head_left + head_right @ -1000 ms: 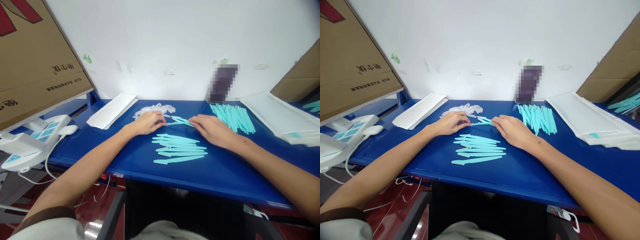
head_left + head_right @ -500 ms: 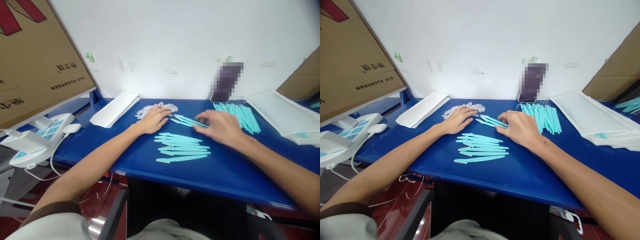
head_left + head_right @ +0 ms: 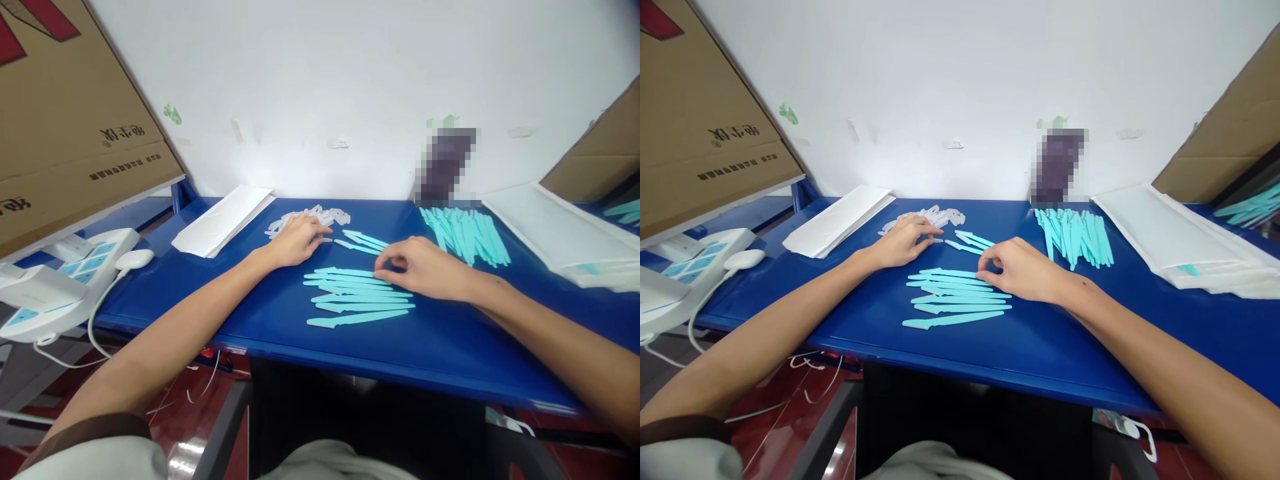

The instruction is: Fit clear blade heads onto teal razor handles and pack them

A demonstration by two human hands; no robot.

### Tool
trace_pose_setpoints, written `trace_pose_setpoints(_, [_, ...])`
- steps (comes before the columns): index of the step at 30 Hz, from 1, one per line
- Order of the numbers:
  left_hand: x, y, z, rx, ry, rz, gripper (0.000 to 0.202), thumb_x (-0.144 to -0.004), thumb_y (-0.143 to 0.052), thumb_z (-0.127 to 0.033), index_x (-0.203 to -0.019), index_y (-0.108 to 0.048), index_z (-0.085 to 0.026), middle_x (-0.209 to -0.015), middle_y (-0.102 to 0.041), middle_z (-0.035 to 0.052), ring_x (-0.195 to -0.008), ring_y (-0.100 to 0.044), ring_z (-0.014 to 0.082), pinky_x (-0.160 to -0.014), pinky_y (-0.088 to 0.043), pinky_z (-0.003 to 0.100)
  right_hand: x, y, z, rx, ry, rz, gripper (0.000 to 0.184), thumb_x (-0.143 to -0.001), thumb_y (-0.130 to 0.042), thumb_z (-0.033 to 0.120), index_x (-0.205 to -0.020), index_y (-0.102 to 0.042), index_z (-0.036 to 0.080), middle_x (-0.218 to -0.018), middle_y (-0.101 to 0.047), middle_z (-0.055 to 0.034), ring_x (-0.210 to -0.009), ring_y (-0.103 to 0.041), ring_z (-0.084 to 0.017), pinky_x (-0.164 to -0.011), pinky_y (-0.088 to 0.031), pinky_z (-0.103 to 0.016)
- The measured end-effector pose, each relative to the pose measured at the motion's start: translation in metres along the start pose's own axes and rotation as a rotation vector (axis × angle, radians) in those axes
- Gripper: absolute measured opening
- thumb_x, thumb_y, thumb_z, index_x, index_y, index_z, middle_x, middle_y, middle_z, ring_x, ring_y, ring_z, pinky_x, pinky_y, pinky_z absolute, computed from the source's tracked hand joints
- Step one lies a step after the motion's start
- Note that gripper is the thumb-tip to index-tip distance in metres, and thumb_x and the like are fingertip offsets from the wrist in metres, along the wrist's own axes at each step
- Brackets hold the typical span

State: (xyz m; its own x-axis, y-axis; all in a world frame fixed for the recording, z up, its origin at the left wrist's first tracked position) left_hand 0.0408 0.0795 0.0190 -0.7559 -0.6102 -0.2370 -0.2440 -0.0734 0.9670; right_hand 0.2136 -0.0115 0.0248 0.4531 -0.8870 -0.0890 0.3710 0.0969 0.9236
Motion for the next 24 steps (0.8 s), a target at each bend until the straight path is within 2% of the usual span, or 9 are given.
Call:
trace_pose_setpoints(3, [0.001,0.0,0.0,-0.003,-0.003,0.005,0.032,-0.1,-0.045,-0.027,-0.115,-0.072,-0.018,-0.111,-0.067,0.0135,-0.108,-0.058,0.0305,-0.096,-0.039,0.046,0.001,0.002,-0.004,0.019,-0.04,0.011,0.036,-0.092,-0.054,0.048,-0.084,-0.076,0.021,-0.054,-0.046,0.0023,-0.048,-0.04,-0.013,-0.053,-0.033,-0.029])
trace_pose_setpoints(6, [0.0,0.011,-0.002,0.083,0.018,-0.096,0.025,-0.097,-0.05,-0.029,-0.103,-0.072,-0.018,-0.102,-0.07,0.0108,-0.1,-0.062,0.028,-0.093,-0.043,0.044,0.003,0.006,-0.008,0.045,-0.059,0.037,0.032,-0.091,-0.054,0.044,-0.083,-0.075,0.022,-0.057,-0.051,0.0013,-0.049,-0.044,-0.013,-0.052,-0.034,-0.029])
trace_pose_setpoints(9, [-0.001,0.021,0.004,0.411,0.123,-0.24,0.017,-0.091,-0.061,-0.032,-0.093,-0.068,-0.017,-0.093,-0.073,0.0072,-0.089,-0.067,0.0224,-0.086,-0.048,0.037,0.006,0.005,-0.009,0.04,-0.033,0.101,0.026,-0.09,-0.056,0.042,-0.084,-0.072,0.023,-0.067,-0.058,-0.0009,-0.056,-0.051,-0.015,-0.053,-0.037,-0.029])
trace_pose_setpoints(11, [-0.001,0.018,0.01,0.683,0.194,-0.291,0.02,-0.086,-0.068,-0.036,-0.089,-0.065,-0.017,-0.09,-0.074,0.0068,-0.085,-0.07,0.0209,-0.082,-0.051,0.034,0.008,0.004,-0.009,0.034,0.002,0.121,0.023,-0.09,-0.057,0.042,-0.085,-0.069,0.023,-0.078,-0.063,-0.0033,-0.065,-0.056,-0.017,-0.057,-0.041,-0.03])
trace_pose_setpoints(15, [-0.003,0.007,0.018,1.024,0.275,-0.334,0.028,-0.079,-0.076,-0.036,-0.096,-0.063,-0.017,-0.084,-0.076,0.006,-0.087,-0.072,0.0214,-0.085,-0.052,0.035,0.006,0.006,-0.009,0.107,0.054,0.027,0.023,-0.096,-0.05,0.042,-0.088,-0.061,0.023,-0.092,-0.065,-0.0066,-0.074,-0.058,-0.019,-0.064,-0.042,-0.032])
trace_pose_setpoints(19, [0.0,0.008,0.024,1.129,0.343,-0.405,0.028,-0.077,-0.078,-0.037,-0.09,-0.064,-0.017,-0.08,-0.075,0.005,-0.083,-0.071,0.0192,-0.085,-0.052,0.033,0.004,0.012,-0.014,0.102,0.037,-0.082,0.024,-0.101,-0.04,0.041,-0.095,-0.055,0.023,-0.092,-0.069,-0.0069,-0.077,-0.061,-0.021,-0.067,-0.041,-0.033])
trace_pose_setpoints(24, [0.002,0.013,0.026,1.129,0.359,-0.469,0.034,-0.071,-0.083,-0.044,-0.085,-0.068,-0.017,-0.084,-0.071,0.0043,-0.075,-0.064,0.016,-0.073,-0.05,0.03,0.005,0.018,-0.03,0.126,-0.061,-0.13,0.024,-0.104,-0.031,0.042,-0.102,-0.047,0.024,-0.071,-0.065,-0.0017,-0.058,-0.056,-0.019,-0.056,-0.032,-0.031])
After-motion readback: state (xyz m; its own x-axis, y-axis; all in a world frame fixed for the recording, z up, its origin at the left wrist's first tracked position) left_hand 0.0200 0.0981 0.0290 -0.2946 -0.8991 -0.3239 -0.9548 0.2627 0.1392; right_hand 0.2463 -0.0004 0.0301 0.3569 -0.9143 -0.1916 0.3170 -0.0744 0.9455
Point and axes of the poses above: each hand's wrist, its own x-axis away from the middle knuckle, its own y-axis out of the back of the hand, z = x × y, the point moved 8 cm from there along -x, towards the middle knuckle
